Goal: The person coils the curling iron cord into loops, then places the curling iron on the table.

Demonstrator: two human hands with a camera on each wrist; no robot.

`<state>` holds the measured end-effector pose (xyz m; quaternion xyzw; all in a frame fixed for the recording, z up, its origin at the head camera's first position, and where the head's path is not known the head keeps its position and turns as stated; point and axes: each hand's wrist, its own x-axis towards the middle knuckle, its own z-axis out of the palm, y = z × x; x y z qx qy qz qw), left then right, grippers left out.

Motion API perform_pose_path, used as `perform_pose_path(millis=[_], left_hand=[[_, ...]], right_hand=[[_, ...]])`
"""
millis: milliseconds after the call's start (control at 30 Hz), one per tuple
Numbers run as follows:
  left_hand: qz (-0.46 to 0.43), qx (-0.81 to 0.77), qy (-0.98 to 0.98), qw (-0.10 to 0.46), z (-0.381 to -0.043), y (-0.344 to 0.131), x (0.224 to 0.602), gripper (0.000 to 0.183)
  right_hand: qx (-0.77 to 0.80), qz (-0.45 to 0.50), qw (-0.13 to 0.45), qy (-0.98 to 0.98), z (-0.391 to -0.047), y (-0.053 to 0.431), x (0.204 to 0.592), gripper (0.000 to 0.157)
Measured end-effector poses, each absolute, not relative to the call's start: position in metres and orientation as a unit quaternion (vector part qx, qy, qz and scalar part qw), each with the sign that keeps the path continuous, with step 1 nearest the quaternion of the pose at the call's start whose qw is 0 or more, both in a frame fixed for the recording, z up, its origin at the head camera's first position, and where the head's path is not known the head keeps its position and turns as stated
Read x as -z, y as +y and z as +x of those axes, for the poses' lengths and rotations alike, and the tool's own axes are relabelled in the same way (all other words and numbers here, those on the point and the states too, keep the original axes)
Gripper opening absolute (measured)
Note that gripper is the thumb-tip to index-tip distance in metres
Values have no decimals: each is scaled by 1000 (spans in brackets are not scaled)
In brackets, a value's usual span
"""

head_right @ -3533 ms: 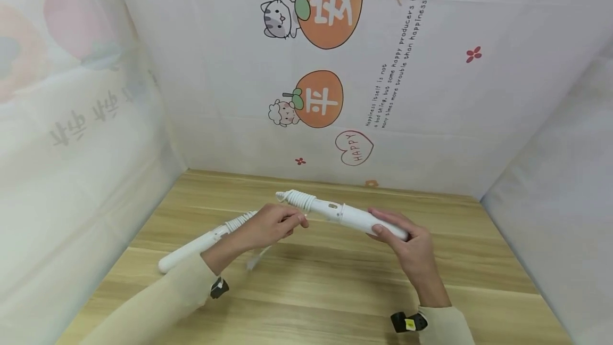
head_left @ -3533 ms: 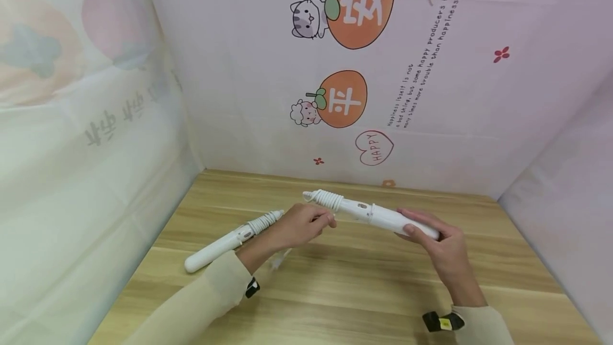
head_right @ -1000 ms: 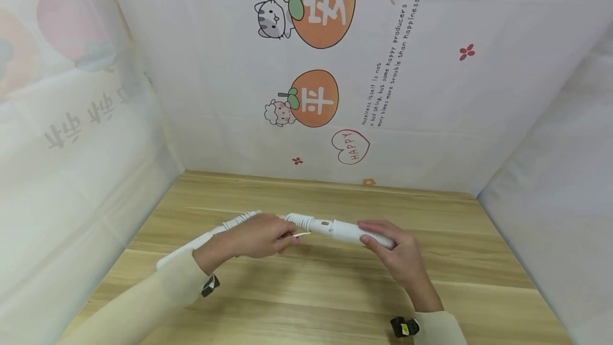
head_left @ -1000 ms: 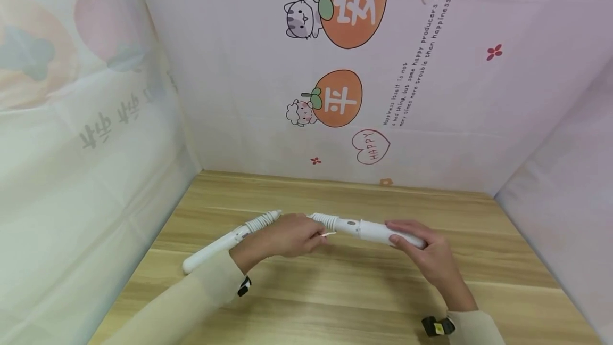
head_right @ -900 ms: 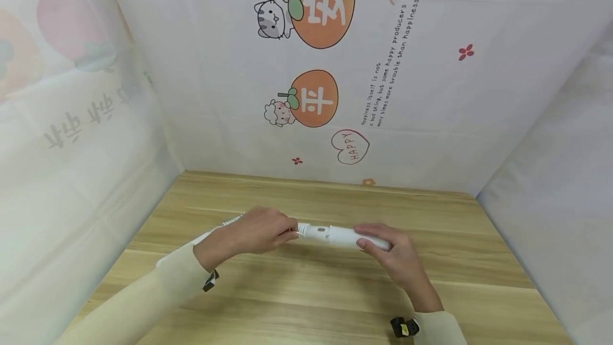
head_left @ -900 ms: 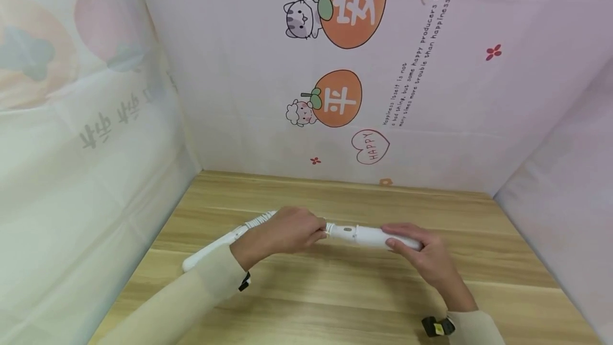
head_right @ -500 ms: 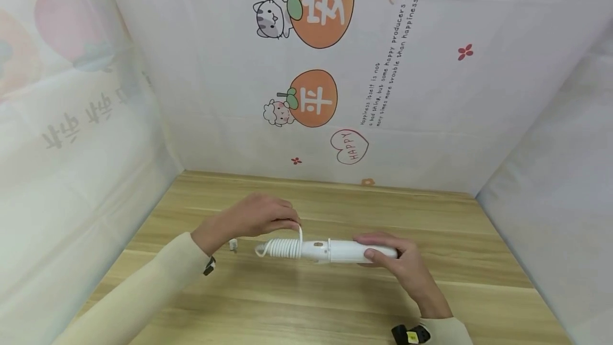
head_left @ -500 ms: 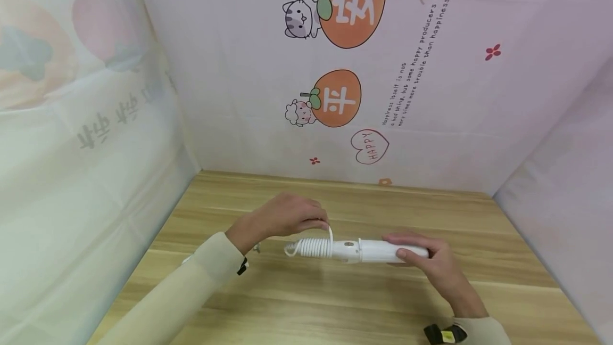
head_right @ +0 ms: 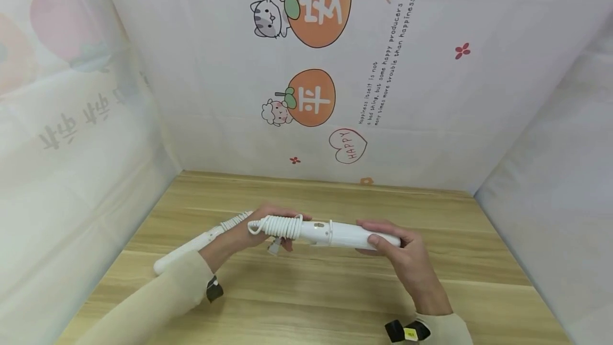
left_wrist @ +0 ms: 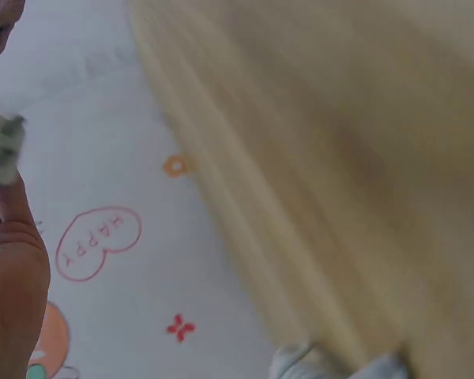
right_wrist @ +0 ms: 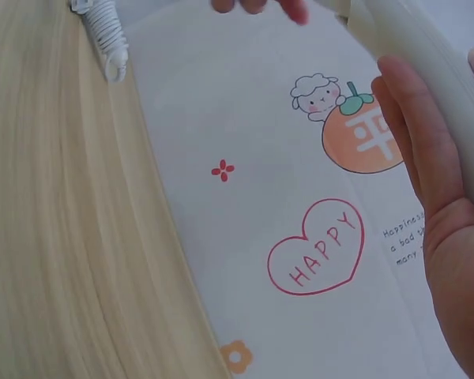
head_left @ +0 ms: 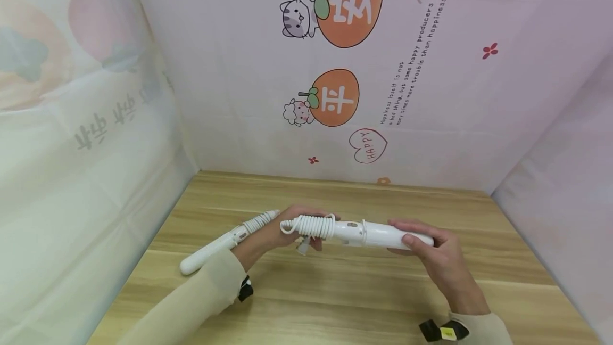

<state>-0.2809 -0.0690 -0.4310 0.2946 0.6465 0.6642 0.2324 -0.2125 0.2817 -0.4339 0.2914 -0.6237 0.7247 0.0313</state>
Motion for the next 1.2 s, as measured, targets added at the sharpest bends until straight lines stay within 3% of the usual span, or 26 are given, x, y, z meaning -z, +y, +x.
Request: perform_pose_path(millis=[267,400,567,733,967,1067,1200], left_hand=[[238,-659,662,264,-262,-62,453,28],[231,-664,657,272,-252,-60,449,35],[242,-621,696,266,-247,-63,440,30],[242,-520,793,204,-243,-65,432,25],[274,-220,936,-18,-238,-56,424,14],[285,-187,939,-43,-239,-55,421,7],[274,-228,934,-11,-244,-55,416,9]], right_hand=[[-731,282,67,-617,-218,273,431,32],[-707,252,99,-653,-222,270,434,25],[-669,243,121,-692,-225,268,441,24],[-616,265,155,-726,-224,263,445,24],[-510,279,176,-795,-223,256,450,29],[-497,287,160,-804,-222,256,453,28],[-514,304,127,-792,-220,260,455,27]])
